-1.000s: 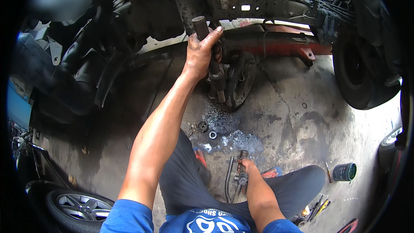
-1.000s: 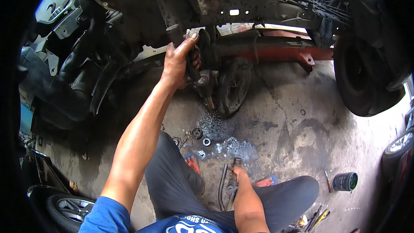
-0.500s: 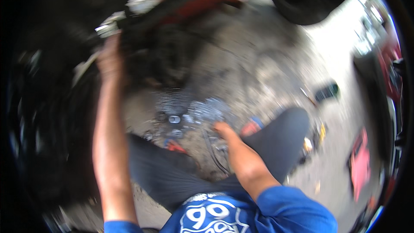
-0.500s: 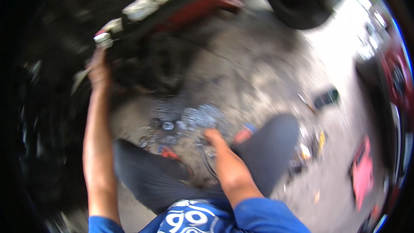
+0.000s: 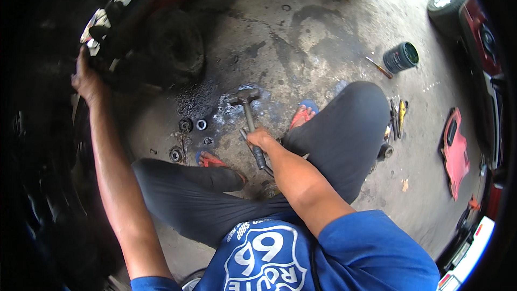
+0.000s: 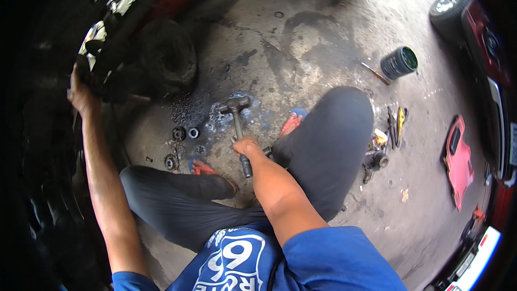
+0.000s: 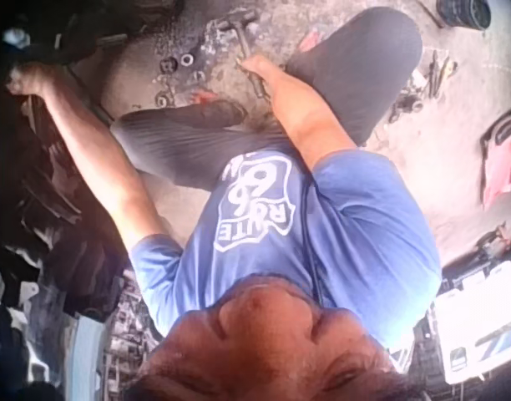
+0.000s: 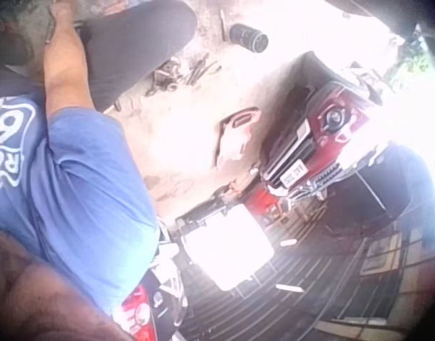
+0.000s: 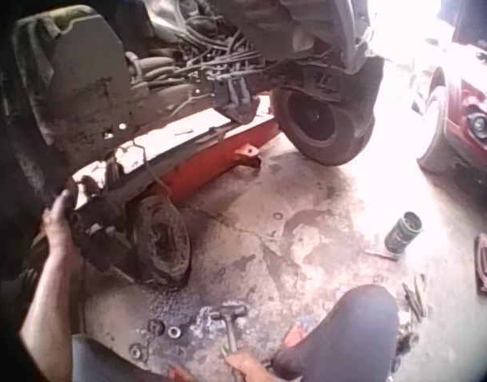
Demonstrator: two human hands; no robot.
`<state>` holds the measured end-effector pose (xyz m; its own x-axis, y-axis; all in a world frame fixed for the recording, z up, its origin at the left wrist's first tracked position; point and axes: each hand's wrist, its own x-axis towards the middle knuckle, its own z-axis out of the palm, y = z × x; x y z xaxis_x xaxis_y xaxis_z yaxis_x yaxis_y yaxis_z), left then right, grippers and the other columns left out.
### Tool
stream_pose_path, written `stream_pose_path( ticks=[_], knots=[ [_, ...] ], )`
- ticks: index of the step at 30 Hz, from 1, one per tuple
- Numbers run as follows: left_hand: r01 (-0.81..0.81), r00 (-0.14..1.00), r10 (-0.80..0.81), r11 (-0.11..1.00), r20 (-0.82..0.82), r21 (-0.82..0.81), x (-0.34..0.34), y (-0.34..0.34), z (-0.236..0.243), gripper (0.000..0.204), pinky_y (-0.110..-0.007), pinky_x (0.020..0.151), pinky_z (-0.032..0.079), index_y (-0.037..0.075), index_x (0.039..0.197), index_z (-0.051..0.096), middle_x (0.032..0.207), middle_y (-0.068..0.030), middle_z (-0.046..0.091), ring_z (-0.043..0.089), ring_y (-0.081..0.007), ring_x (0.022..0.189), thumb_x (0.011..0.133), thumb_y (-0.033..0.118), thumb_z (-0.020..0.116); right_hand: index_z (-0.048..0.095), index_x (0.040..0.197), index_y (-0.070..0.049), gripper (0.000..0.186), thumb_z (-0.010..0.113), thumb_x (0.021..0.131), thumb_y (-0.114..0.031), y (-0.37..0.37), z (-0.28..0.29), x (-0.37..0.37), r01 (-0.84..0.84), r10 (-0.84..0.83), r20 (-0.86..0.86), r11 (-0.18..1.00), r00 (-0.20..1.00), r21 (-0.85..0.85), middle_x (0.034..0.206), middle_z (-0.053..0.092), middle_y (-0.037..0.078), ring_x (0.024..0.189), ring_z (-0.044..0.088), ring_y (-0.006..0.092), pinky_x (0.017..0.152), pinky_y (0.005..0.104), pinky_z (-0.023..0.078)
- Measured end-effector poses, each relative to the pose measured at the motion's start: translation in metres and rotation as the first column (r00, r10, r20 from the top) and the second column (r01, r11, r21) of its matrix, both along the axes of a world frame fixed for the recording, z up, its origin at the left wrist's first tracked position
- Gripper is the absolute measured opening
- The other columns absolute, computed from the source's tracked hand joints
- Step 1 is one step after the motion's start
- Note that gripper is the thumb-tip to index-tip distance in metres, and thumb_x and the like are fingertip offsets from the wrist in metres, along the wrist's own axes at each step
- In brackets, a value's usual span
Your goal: The person sits on the floor beneath a raised vehicle and uses a hammer and metal punch to repeatedly strike a suspension component, likely to remove a bushing or pin. The person adjusts the punch and strikes the part multiple times throughout the clip.
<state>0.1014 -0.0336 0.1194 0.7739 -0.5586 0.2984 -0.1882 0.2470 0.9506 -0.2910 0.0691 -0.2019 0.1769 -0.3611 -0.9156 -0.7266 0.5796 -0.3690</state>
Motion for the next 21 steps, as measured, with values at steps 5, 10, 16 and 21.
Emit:
stream_pose_path(
  ticks=[5, 10, 16, 21],
  knots=[
    [-0.463, 0.353, 0.147, 0.886, 0.924, 0.036, -0.007, 0.000, -0.006, 0.057, -0.042, 0.068, 0.054, 0.024, 0.129, 0.066, 0.093, -0.0166, 0.072, 0.069, -0.0310, 0.074, 0.085, -0.009, 0.054, 0.049, 0.134, 0.000, 0.057, 0.066, 0.084, -0.021, 0.021, 0.029, -0.026, -0.195, 0.100, -0.309, 0.937, 0.946, -0.291, 0.131, 0.061, 0.025, 0.122, 0.060, 0.0371, 0.102, 0.0425, 0.049],
    [-0.069, 0.897, 0.043, 0.997, 0.440, 0.042, -0.025, 0.000, -0.001, 0.012, -0.036, 0.066, 0.051, 0.010, 0.101, 0.073, 0.075, -0.0096, 0.066, 0.063, -0.0240, 0.065, 0.091, 0.011, 0.067, 0.050, 0.128, 0.003, 0.049, 0.061, 0.086, -0.021, 0.009, 0.006, -0.026, -0.300, 0.147, -0.380, 0.873, 0.913, -0.384, 0.125, 0.063, 0.027, 0.119, 0.062, 0.0382, 0.101, 0.0424, 0.050],
    [-0.005, 0.979, 0.006, 1.000, 0.202, -0.003, -0.037, 0.008, 0.017, 0.032, -0.037, 0.065, 0.049, -0.001, 0.081, 0.066, 0.068, -0.0123, 0.065, 0.062, -0.0231, 0.062, 0.089, 0.029, 0.072, 0.056, 0.117, 0.006, 0.045, 0.061, 0.081, -0.021, 0.010, -0.022, 0.001, -0.252, 0.175, -0.245, 0.909, 0.954, -0.331, 0.120, 0.065, 0.028, 0.115, 0.063, 0.0405, 0.096, 0.0426, 0.051],
    [0.014, 0.964, 0.016, 0.993, 0.266, -0.113, -0.040, 0.007, 0.024, 0.032, -0.029, 0.045, 0.041, 0.006, 0.071, 0.056, 0.060, -0.0014, 0.054, 0.050, -0.0115, 0.047, 0.088, 0.026, 0.074, 0.056, 0.116, 0.007, 0.045, 0.062, 0.081, -0.022, 0.010, -0.039, 0.011, -0.180, 0.117, -0.195, 0.921, 0.974, -0.346, 0.114, 0.067, 0.029, 0.109, 0.066, 0.0391, 0.091, 0.0415, 0.054]
  ],
)
